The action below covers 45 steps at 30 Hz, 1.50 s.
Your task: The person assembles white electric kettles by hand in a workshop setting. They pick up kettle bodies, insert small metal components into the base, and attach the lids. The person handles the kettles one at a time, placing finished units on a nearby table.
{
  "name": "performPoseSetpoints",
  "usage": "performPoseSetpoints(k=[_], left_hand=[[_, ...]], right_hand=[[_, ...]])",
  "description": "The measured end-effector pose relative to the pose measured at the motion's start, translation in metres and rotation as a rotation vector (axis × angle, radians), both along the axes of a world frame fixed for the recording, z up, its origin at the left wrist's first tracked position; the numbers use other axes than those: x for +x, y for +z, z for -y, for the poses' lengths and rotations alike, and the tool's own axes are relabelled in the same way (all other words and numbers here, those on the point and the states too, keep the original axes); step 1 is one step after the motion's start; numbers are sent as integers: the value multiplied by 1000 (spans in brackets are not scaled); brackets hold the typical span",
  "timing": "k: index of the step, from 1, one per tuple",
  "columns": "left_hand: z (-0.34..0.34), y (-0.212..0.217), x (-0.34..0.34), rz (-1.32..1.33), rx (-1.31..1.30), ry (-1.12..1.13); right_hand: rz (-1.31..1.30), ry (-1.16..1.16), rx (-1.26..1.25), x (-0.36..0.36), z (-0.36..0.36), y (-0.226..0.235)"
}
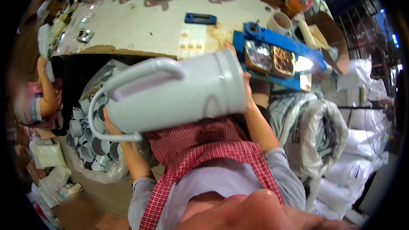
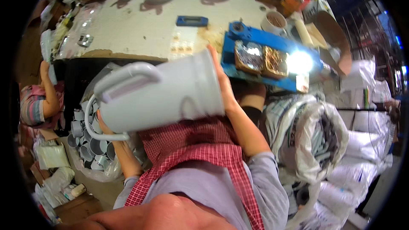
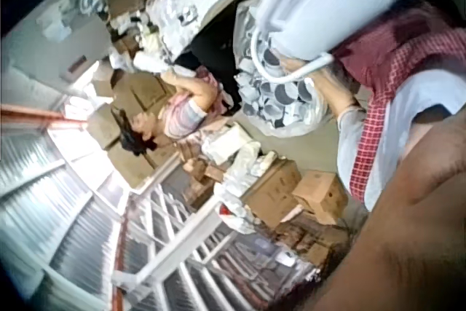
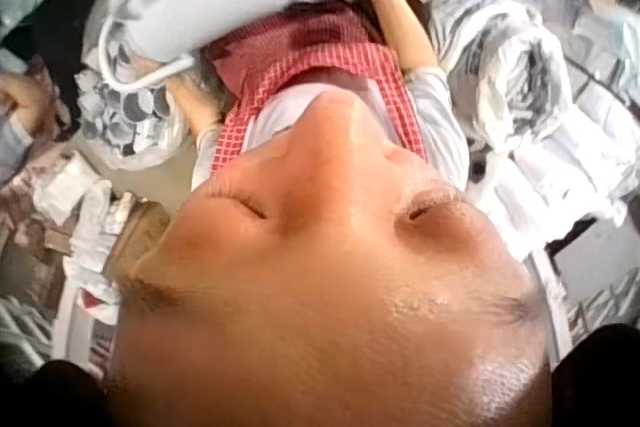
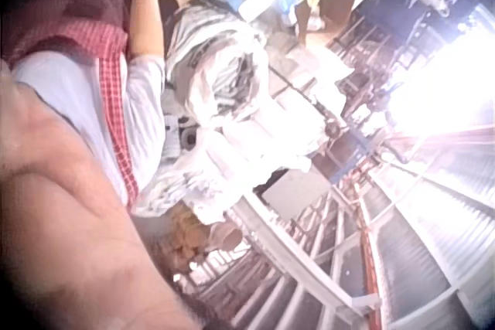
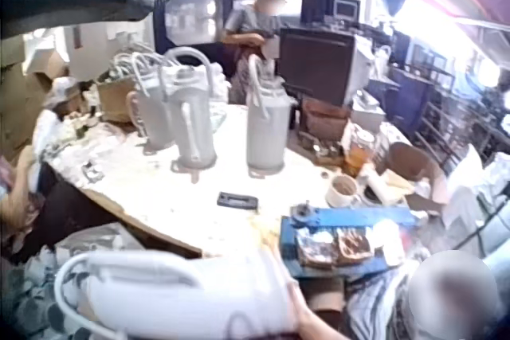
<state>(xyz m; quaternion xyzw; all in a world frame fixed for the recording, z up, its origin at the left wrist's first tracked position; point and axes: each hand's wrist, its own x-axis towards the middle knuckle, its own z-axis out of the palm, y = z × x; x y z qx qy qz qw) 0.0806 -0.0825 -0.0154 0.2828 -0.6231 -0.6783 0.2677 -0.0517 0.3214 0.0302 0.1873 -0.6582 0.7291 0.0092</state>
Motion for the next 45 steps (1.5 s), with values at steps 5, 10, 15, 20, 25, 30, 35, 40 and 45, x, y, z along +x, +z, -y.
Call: performPoseSetpoints(k=[5,10,15,20,25,30,35,40,45], left_hand=[[-14,32,6,17,221,90],[-14,36,29,39,59,143],[-12,107,30,-134,-369,169],[38,175,-53,-363,-606,-337],[50,151,-108,-471,-575,-690],[62,85,-119,-445,-389,-734],[73,69,-119,-225,-527,-753],[69,58,-103,-113,-186,-750],[65,17,-106,-238,-17,-632]], right_hand=[[58,65,-75,5,-25,-10],[-394,-133,450,57,-10,-29],[1005,468,251,-15,27,-65],[-97,146,984,-140,86,-63],[-437,-453,924,-214,117,-100],[-357,-551,768,-218,129,-131],[-376,-572,749,-222,129,-131],[-462,-443,762,-223,122,-138],[-425,-580,763,-223,131,-141]])
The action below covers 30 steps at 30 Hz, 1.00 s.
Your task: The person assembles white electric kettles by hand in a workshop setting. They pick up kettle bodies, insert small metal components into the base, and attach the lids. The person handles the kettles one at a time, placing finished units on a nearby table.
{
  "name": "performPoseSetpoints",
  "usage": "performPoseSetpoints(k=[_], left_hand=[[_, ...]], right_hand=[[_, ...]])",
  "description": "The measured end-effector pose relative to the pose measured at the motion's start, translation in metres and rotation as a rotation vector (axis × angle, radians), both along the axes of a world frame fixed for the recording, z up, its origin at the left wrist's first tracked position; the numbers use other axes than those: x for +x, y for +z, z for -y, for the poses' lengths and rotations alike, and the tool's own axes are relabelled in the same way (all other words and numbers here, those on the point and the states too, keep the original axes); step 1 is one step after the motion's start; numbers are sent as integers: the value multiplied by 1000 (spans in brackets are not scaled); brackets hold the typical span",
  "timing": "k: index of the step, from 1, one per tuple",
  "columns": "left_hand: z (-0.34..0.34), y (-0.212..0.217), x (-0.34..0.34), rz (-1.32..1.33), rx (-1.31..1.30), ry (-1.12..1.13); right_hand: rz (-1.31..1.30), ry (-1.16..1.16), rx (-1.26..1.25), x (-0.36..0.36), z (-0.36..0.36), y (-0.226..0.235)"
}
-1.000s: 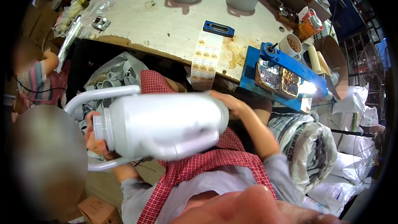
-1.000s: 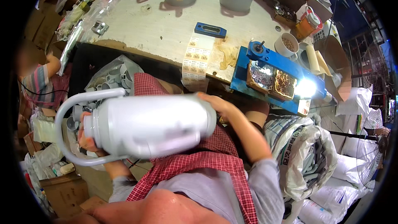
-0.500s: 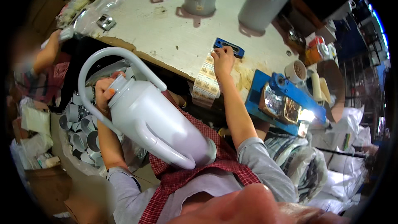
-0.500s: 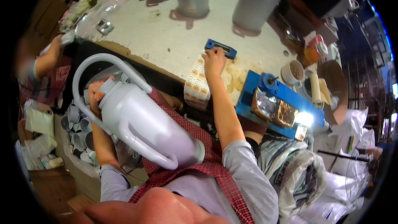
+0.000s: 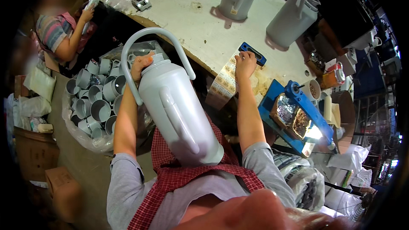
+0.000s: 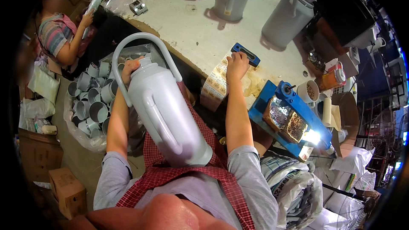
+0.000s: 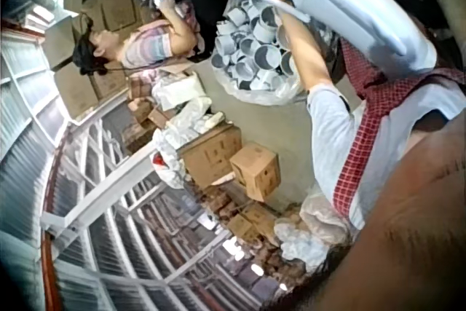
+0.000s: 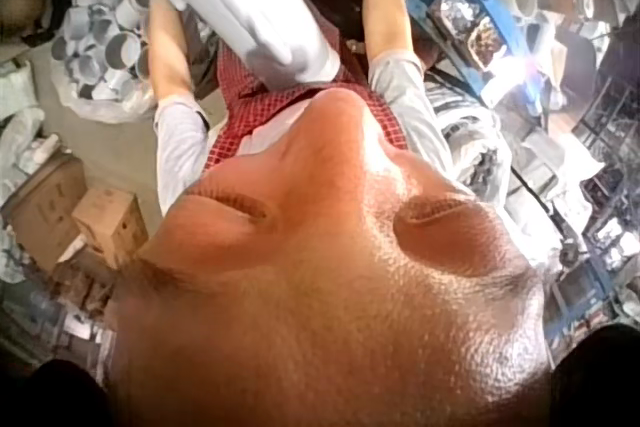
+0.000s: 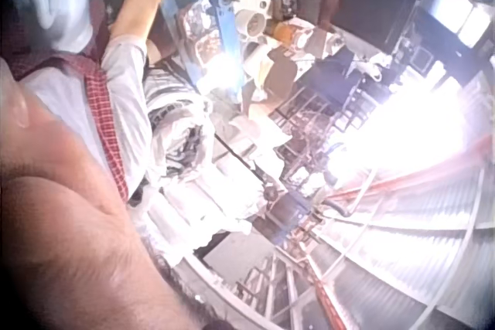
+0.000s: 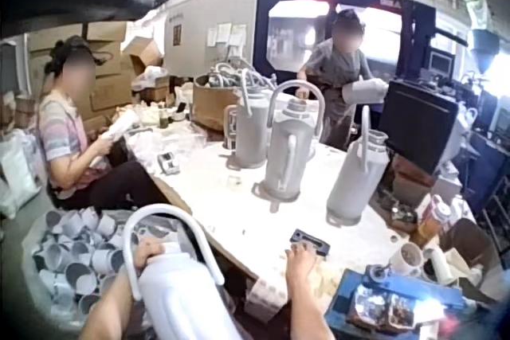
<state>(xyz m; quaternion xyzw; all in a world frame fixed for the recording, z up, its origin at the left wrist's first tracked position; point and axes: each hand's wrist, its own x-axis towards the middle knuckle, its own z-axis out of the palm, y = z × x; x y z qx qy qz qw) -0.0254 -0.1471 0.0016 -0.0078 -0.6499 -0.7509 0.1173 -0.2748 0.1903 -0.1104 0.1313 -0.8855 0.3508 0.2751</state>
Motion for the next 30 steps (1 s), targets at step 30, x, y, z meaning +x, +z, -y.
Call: performPoseSetpoints(k=[30], left_hand=[[-54,21,-37,116,77,-68]], right_hand=[[194,-59,-81,-1,-4,16]])
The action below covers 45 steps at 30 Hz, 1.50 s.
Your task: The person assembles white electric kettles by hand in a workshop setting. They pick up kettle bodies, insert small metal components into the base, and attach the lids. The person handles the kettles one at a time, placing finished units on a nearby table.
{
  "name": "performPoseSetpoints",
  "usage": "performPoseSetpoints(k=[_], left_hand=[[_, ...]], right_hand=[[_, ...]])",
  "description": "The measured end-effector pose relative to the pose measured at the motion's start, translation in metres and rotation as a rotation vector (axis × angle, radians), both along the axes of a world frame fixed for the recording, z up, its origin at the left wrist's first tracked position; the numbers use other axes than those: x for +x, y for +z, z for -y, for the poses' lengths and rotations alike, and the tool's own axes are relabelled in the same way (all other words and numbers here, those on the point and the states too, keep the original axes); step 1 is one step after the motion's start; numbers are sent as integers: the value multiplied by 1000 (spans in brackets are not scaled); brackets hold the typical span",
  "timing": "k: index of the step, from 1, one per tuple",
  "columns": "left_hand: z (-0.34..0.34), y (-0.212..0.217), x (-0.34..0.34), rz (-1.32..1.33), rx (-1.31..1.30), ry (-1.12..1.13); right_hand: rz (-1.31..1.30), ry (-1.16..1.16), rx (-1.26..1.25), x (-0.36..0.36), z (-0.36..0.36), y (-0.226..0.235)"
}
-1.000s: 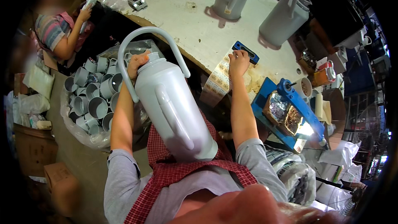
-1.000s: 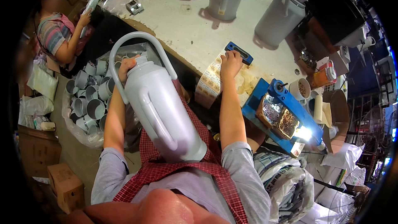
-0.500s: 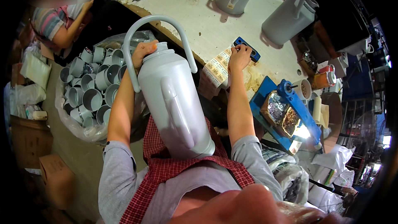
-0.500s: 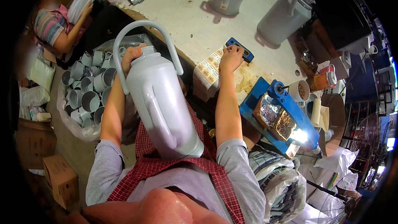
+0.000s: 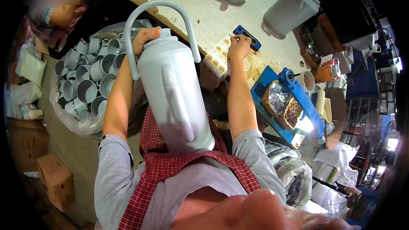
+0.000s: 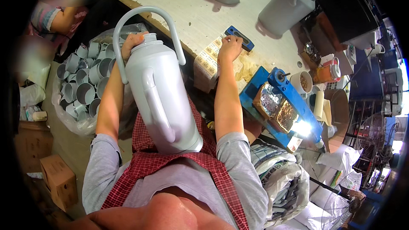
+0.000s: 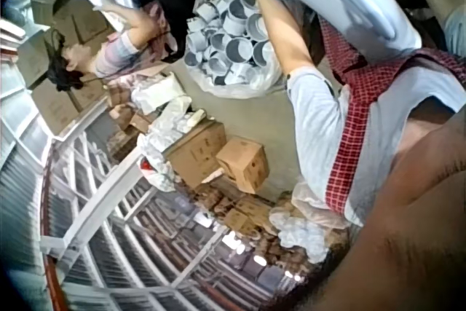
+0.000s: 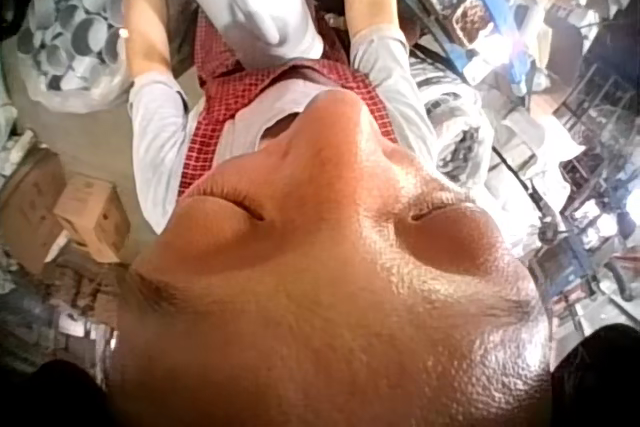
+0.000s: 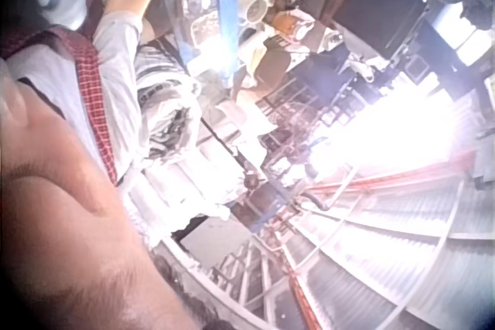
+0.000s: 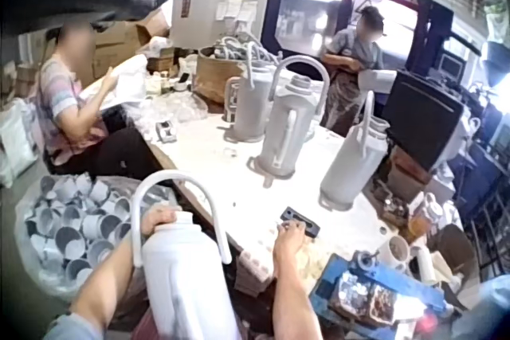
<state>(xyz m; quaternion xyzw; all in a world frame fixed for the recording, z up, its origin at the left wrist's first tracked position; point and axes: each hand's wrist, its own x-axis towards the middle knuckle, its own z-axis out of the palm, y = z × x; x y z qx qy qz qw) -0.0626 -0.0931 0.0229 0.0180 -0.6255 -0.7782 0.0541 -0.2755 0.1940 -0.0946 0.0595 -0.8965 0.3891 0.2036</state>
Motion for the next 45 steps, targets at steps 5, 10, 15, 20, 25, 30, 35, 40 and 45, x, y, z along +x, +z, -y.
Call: performPoseSetpoints(k=[5,10,15,20,25,30,35,40,45], left_hand=[[-9,6,12,97,85,27],[119,-108,-12,90,-76,-177],[25,-41,-17,-120,-389,-22],[13,-37,-9,-55,-182,77],[12,-30,-8,-112,-322,126],[13,-33,-7,-90,-242,113],[16,-27,4,-62,-276,82],[6,-16,24,170,73,85],[42,44,20,-106,-309,294]], right_hand=[[-322,525,-143,68,-25,68],[834,1010,-465,249,-114,165],[1017,960,-257,297,-118,146],[861,930,-147,304,-99,149],[789,884,-117,311,-94,149],[731,874,-114,317,-93,147],[3,879,278,341,-98,142],[-210,1122,599,347,-133,79],[75,691,134,282,-137,86]])
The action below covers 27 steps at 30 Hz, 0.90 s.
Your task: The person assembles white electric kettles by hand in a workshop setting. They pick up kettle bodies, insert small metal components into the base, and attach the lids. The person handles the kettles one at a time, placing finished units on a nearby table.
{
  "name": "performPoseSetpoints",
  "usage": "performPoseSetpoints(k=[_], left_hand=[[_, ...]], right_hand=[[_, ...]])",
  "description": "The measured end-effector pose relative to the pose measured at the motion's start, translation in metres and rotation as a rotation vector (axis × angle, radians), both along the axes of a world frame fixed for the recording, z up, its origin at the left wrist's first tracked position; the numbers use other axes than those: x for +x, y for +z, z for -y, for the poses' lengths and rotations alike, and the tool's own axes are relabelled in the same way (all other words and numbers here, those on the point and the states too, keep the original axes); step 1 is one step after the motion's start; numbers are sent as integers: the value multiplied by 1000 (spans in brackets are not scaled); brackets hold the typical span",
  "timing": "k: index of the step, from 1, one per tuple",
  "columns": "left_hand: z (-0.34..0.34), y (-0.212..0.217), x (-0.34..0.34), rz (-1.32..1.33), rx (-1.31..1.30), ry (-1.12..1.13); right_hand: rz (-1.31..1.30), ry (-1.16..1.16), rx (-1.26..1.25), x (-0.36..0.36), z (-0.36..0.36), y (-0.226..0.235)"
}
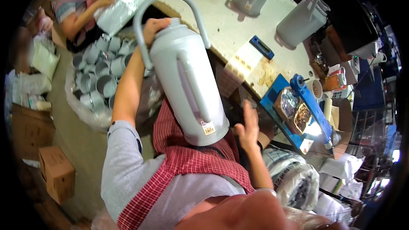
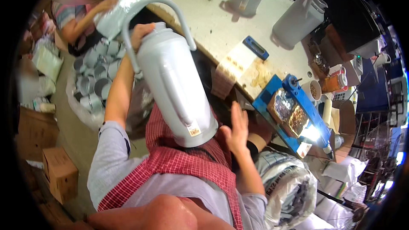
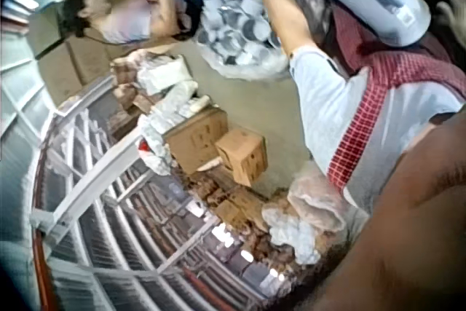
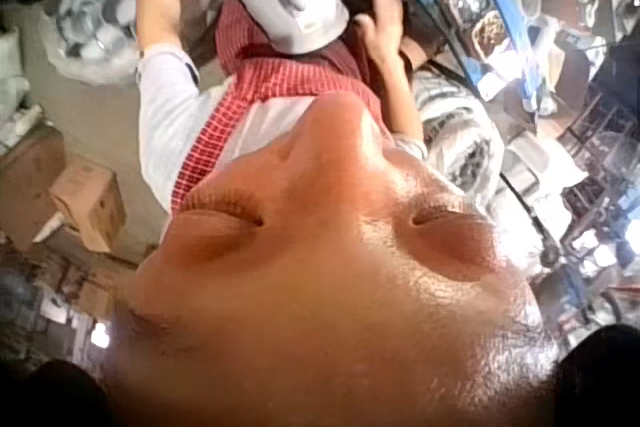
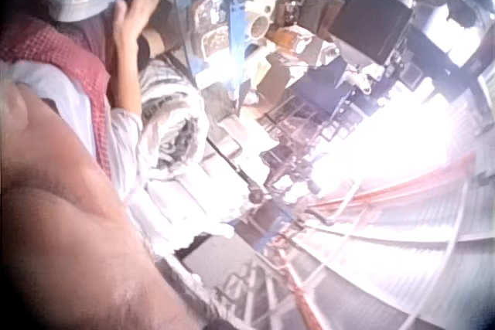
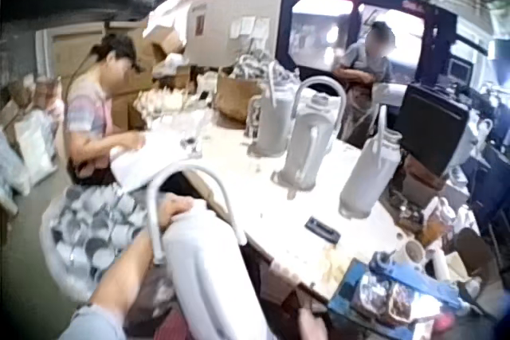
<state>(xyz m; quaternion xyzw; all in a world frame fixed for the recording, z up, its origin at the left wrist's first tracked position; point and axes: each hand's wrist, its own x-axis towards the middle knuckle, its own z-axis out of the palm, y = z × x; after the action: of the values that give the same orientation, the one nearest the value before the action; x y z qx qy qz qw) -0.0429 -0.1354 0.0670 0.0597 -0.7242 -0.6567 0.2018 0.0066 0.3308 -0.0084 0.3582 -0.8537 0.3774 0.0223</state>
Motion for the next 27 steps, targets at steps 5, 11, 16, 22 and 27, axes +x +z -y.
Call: performPoseSetpoints(k=[5,11,16,22,27], left_hand=[[78,140,-23,-259,-120,-6],[136,196,-160,-377,-832,293],[180,180,-250,-244,-955,448],[251,155,-326,-231,-1206,345],[275,139,-362,-403,-957,247]], right_hand=[[69,35,-228,-83,87,74],[380,-129,-736,-252,216,41],[-110,-69,-552,-379,312,75],[-807,-209,-500,-632,454,143],[-472,109,-410,-685,486,181]])
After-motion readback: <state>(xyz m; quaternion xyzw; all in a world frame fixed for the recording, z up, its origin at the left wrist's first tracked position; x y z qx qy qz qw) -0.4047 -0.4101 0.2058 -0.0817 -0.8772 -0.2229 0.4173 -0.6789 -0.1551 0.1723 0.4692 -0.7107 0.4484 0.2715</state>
